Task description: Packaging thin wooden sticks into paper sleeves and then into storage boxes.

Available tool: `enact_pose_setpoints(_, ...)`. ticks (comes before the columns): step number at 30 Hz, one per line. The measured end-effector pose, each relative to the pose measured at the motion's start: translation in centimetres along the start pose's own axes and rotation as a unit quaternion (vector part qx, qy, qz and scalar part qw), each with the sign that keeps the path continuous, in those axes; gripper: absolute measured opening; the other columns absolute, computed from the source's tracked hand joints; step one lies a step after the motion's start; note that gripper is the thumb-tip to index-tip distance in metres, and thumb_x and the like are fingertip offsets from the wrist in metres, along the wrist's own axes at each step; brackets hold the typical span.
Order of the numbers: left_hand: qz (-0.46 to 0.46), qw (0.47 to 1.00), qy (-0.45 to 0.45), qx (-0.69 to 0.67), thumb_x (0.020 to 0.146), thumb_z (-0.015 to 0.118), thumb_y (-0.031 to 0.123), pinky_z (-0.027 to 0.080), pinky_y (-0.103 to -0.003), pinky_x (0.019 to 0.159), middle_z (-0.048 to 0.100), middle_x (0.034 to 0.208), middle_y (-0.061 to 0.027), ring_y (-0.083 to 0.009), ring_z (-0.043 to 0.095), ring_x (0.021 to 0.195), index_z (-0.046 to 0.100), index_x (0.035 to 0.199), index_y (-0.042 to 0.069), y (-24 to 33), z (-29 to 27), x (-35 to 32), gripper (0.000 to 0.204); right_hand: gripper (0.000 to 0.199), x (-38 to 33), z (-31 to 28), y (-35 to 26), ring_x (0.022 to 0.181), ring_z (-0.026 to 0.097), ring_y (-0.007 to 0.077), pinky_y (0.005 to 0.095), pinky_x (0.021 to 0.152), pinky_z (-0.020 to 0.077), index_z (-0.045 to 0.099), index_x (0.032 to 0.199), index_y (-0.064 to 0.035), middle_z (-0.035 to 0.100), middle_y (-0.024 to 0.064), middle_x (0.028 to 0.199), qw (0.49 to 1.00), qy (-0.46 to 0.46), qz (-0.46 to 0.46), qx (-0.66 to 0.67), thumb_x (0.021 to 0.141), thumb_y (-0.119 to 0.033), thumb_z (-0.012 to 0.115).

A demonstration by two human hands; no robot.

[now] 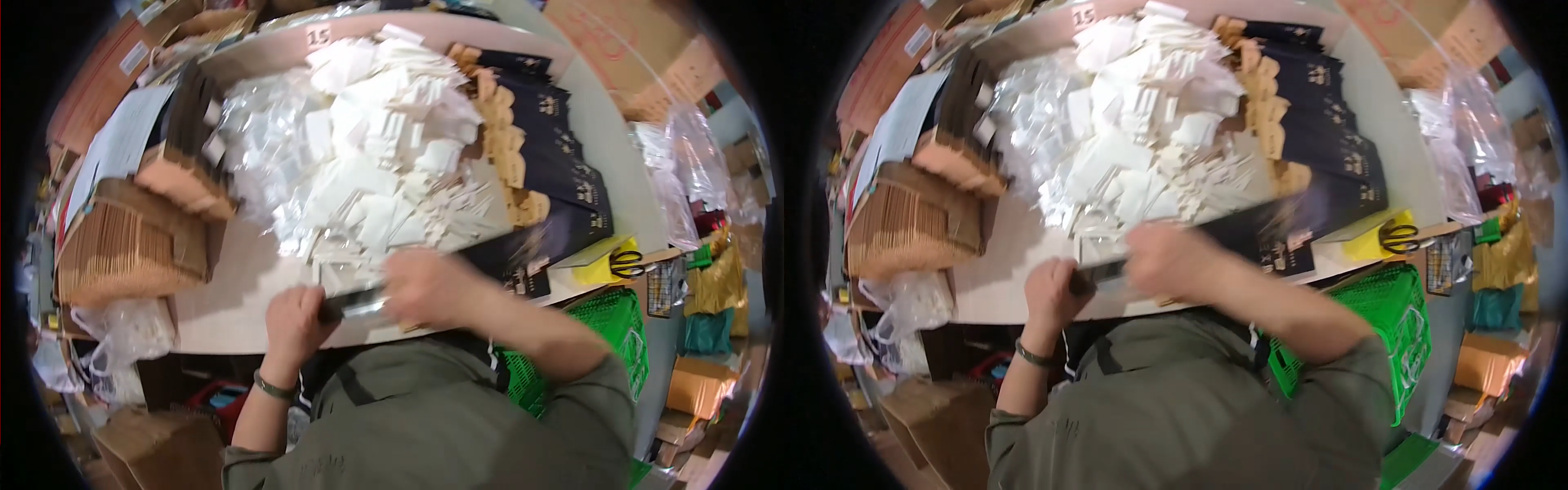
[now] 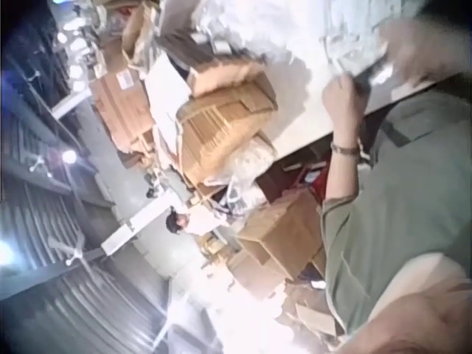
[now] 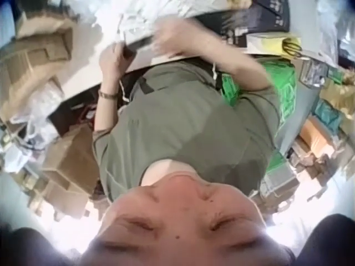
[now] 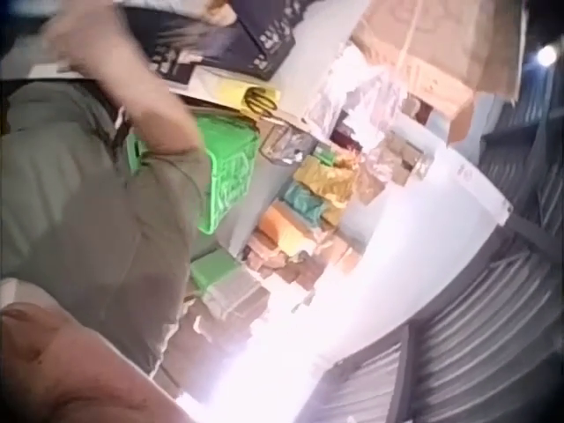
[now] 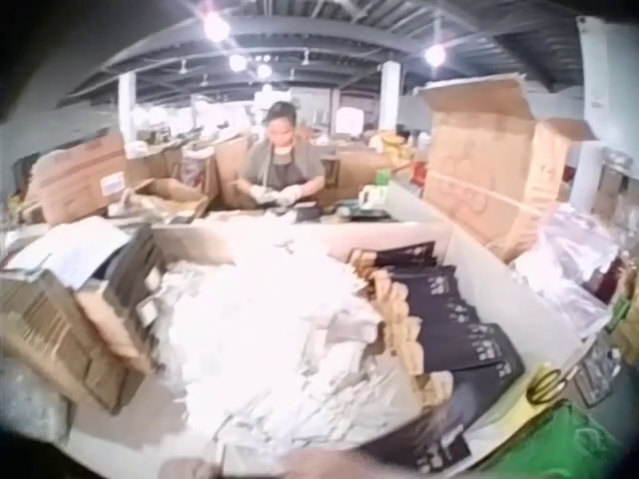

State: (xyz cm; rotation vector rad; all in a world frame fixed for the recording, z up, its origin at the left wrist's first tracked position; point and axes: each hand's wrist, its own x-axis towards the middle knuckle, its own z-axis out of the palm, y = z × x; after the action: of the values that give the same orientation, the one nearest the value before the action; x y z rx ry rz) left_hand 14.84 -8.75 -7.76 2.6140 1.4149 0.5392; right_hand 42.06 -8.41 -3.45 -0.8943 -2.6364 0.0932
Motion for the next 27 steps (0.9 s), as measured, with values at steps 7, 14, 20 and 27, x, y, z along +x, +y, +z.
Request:
enact_pose_setpoints(7,-0.246,0.906,-0.113,-0.325,0.071,0.077,0.020,0.047,-0.033,0.064,0.060,0.073,-0.0055,-0.0148,0.058,0.072,0.056,0.089,0.000,-0.1,-0.1,-1.8,0.034,0.020,-8.2,-8.4,9.8,0.090,0.059,0.0359,0.0451,0.074,0.0481,0.059,0.068,-0.0022,0.060,0.0162,0.091,0.930,0.038,0.363,-0.026,0.069,-0.014,0.076)
enact_pose_setpoints(14,0.049,0.859,-0.209,-0.464,0.071,0.074,0.012,0.040,-0.035,0.106,0.056,0.131,-0.0230,-0.0326,0.055,0.123,0.053,0.124,0.000,7.4,2.3,-1.1,0.059,0.049,-4.9,4.3,-0.8,0.117,0.055,0.0404,0.0455,0.099,0.0449,0.065,0.107,0.0005,0.057,0.0262,0.126,0.975,-0.115,0.098,0.165,0.079,-0.039,0.072)
enact_pose_setpoints(20,-0.195,0.957,-0.084,-0.196,0.070,0.075,0.014,0.052,-0.043,0.074,0.063,0.095,-0.0164,-0.0373,0.064,0.087,0.058,0.110,0.004,3.2,2.3,-1.7,0.045,0.033,-3.9,2.7,-3.8,0.076,0.066,0.0323,0.0441,0.066,0.0522,0.064,0.079,-0.0052,0.067,0.0132,0.080,0.934,0.006,0.338,0.116,0.084,-0.037,0.070)
enact_pose_setpoints(27,-0.140,0.968,-0.095,-0.184,0.069,0.081,0.016,0.053,-0.041,0.077,0.064,0.096,-0.0140,-0.0343,0.064,0.089,0.057,0.121,0.005,1.6,1.6,-4.5,0.058,0.020,-3.2,4.6,-3.4,0.076,0.066,0.0386,0.0495,0.067,0.0510,0.061,0.090,-0.0031,0.067,0.0187,0.077,0.899,-0.112,0.405,0.125,0.092,-0.023,0.057)
